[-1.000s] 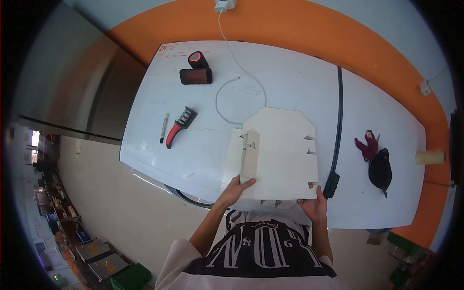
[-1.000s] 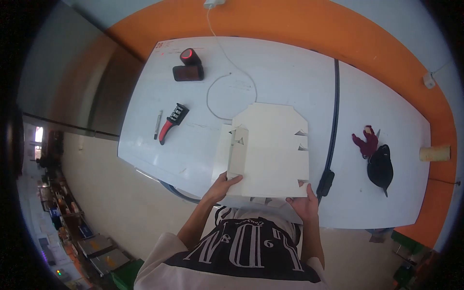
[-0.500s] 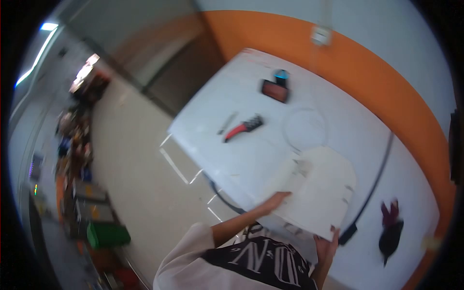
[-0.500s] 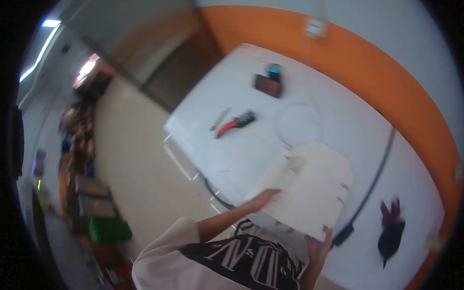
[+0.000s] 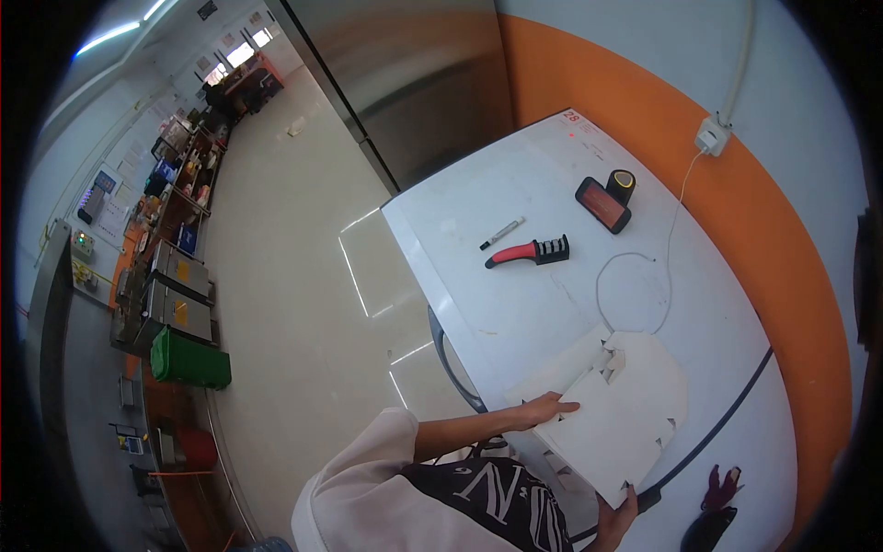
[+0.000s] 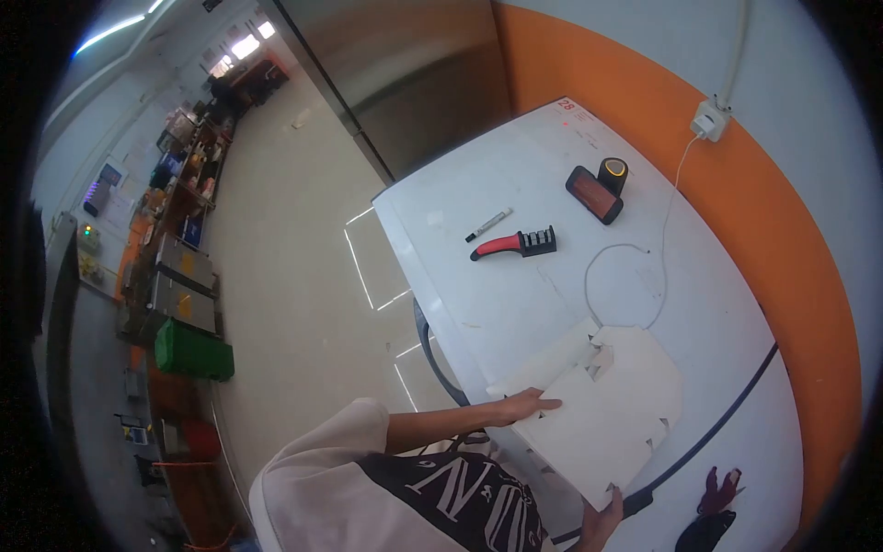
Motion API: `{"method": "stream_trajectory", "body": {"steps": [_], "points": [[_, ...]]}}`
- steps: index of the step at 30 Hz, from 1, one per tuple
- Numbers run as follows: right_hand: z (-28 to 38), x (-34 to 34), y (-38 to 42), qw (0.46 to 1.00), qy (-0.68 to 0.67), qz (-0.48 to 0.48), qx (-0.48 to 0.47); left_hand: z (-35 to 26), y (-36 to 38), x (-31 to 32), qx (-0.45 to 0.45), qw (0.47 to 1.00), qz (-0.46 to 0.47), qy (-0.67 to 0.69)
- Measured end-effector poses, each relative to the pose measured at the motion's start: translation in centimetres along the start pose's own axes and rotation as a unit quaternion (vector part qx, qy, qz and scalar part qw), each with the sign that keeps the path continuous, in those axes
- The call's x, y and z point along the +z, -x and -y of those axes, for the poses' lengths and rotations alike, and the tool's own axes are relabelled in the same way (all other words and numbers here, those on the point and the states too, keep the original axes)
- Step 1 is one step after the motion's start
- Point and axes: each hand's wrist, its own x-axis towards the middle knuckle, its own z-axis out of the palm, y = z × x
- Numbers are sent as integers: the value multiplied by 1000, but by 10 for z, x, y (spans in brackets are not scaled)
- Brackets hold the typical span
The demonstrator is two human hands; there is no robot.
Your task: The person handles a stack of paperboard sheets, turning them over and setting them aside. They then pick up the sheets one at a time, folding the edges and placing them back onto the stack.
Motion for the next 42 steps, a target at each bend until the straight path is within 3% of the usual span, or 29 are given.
{"method": "stream_trajectory", "body": {"steps": [3,5,7,8,9,10,11,13,14,18,24,28,30,33,37,39,42], "points": [[19,15,-9,996,87,-4,-10,13,-9,-9,-41,998,28,-32],[28,46,-7,988,146,-43,-36,22,-16,-7,-88,993,61,44],[18,30,-25,948,267,-164,-52,19,-13,5,-63,997,-11,45],[12,23,-32,922,316,-216,-62,24,-24,3,-66,997,-32,-6],[8,30,-33,903,344,-245,-80,13,-14,6,3,989,-71,-131],[8,33,-28,886,367,-279,-47,-3,-10,8,-96,974,-112,-171],[7,56,-14,917,304,-237,-105,-12,-1,13,-69,978,-125,-149],[0,49,-14,919,283,-251,-110,4,-9,16,-30,963,-207,-169],[-2,47,-11,921,276,-251,-112,11,-15,6,-39,981,-125,-141],[-8,36,-12,915,283,-277,-78,0,-1,18,-47,995,-84,-22],[1,30,-5,930,289,-226,-10,2,3,14,-10,997,-66,-35],[19,46,-6,926,284,-241,-57,3,3,8,-22,999,-17,-21],[26,42,-9,926,323,-179,-80,-1,5,5,-99,995,11,-23],[31,37,-15,925,348,-148,-51,4,-4,-5,-57,993,44,-88],[19,40,-17,927,330,-147,-100,-14,-6,17,-15,998,-34,-53],[14,38,-17,927,327,-155,-101,-33,-11,30,-6,990,-85,-112],[8,40,-17,929,309,-165,-121,-29,-23,22,-23,988,-71,-138]]}}
